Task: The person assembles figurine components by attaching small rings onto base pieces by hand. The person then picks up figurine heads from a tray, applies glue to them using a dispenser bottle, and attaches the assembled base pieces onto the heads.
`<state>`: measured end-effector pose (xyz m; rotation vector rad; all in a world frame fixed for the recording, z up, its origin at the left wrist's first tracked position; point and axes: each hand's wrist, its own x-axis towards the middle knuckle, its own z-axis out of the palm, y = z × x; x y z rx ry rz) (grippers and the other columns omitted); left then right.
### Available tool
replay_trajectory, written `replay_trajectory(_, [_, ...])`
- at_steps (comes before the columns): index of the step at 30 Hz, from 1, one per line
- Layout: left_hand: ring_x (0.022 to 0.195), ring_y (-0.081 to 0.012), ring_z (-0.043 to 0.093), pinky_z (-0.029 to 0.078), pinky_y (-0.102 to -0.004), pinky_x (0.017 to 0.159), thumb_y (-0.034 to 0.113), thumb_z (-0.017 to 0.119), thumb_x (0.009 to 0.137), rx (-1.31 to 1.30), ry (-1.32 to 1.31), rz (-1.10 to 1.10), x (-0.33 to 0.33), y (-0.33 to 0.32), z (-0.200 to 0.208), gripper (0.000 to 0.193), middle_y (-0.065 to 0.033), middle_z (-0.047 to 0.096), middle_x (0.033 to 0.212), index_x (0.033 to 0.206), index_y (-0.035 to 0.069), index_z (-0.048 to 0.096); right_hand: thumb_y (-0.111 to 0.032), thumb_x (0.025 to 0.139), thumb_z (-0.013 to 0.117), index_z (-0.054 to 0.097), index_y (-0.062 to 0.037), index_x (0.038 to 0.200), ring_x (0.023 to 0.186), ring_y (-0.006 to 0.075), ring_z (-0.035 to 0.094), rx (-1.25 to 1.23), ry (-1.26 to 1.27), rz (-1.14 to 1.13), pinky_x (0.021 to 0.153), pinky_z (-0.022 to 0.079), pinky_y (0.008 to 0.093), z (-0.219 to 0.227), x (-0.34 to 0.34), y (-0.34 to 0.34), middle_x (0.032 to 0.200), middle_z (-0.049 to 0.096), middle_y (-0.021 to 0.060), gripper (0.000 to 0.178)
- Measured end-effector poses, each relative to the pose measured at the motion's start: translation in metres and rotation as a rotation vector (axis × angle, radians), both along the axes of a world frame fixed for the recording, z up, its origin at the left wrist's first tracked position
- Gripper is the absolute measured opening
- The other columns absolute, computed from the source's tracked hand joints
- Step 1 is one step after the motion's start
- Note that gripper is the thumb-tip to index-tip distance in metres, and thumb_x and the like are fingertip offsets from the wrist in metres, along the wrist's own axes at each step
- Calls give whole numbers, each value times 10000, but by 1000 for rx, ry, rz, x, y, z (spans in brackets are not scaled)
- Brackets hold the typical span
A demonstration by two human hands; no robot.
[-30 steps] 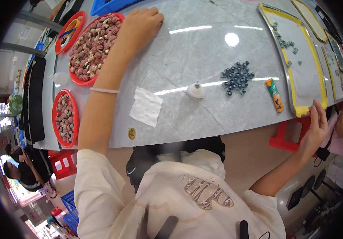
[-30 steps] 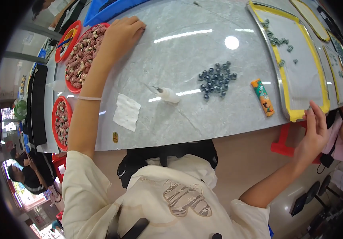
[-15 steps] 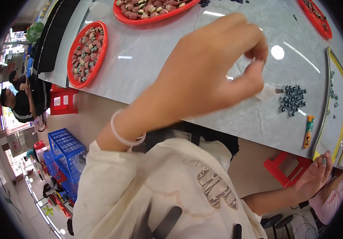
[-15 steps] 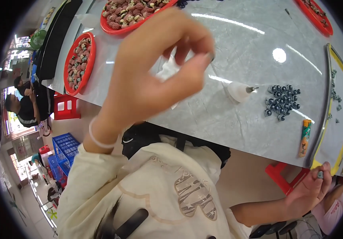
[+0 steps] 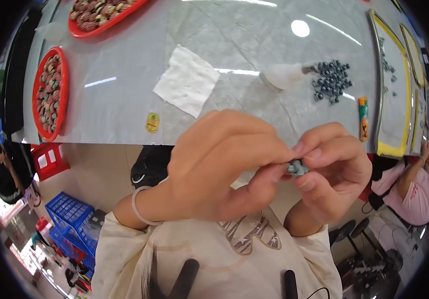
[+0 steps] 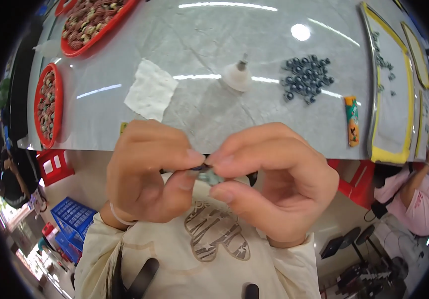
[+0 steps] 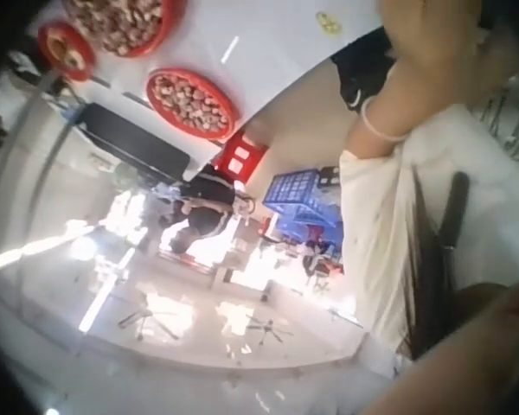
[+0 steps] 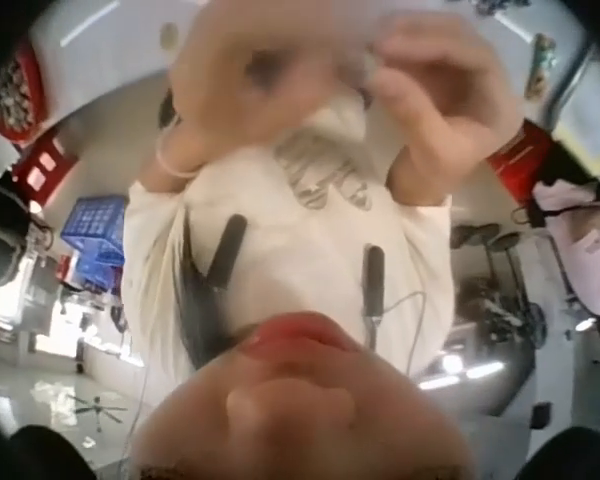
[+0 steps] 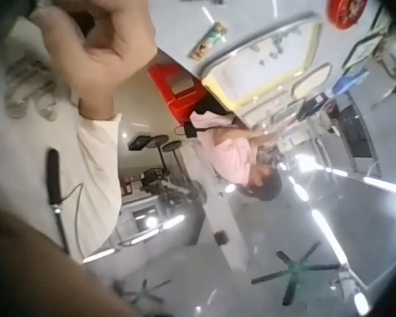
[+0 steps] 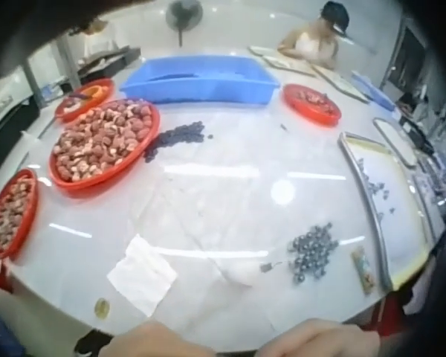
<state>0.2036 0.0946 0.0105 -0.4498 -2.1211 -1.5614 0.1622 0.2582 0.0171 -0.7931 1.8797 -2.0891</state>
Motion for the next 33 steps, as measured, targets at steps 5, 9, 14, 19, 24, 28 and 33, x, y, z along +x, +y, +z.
replay_trajectory(5, [613,-149,474,374,-230,515,8,530,735,-142,29,-54,3,-4,3,161,-103,492,787,895,-3,528,-42,657,685,504,-6,802,671,160,538,-106,-2,-103,623,450,217,-5,7,-7,806,529,167,234])
replay_trajectory(9, [616,-134,474,372,-213,517,85,533,791,-67,-83,-112,4,-4,6,122,-98,479,780,882,4,529,-35,676,686,510,-22,803,697,159,549,-135,-64,-195,622,472,218,-3,18,-12,828,518,156,217])
replay_trajectory(14, [597,-106,460,372,-198,508,157,575,803,263,-287,-186,7,-4,4,163,-89,471,759,851,10,525,-24,686,682,522,-26,792,700,160,551,-163,45,-211,625,484,226,-4,20,-16,844,517,150,192])
replay_trajectory(19, [593,-114,463,385,-209,506,144,620,769,148,-125,-158,2,-2,-2,184,-101,477,792,866,23,521,-30,684,689,527,-27,764,693,158,549,-131,65,-241,625,480,225,-5,22,-14,840,522,135,180])
replay_trajectory(24, [586,-123,469,391,-214,502,151,645,747,-36,-49,-225,-6,-4,-1,257,-129,477,828,922,31,500,-56,704,677,525,-35,755,660,148,529,-227,-6,-120,583,454,213,-16,10,-10,837,518,125,161])
replay_trajectory(28, [572,-130,471,400,-218,514,89,609,750,-91,-5,-122,-15,-13,6,239,-143,472,820,937,6,488,-24,735,602,571,7,880,663,129,535,-293,-61,-324,598,451,206,-18,-7,15,909,516,134,151])
replay_trajectory(33, [648,-139,493,383,-212,519,-98,548,654,-177,-82,32,-26,-48,22,242,-128,533,842,874,-2,578,65,721,555,579,38,925,702,137,552,72,-4,-628,624,453,215,-33,-30,66,967,525,109,207])
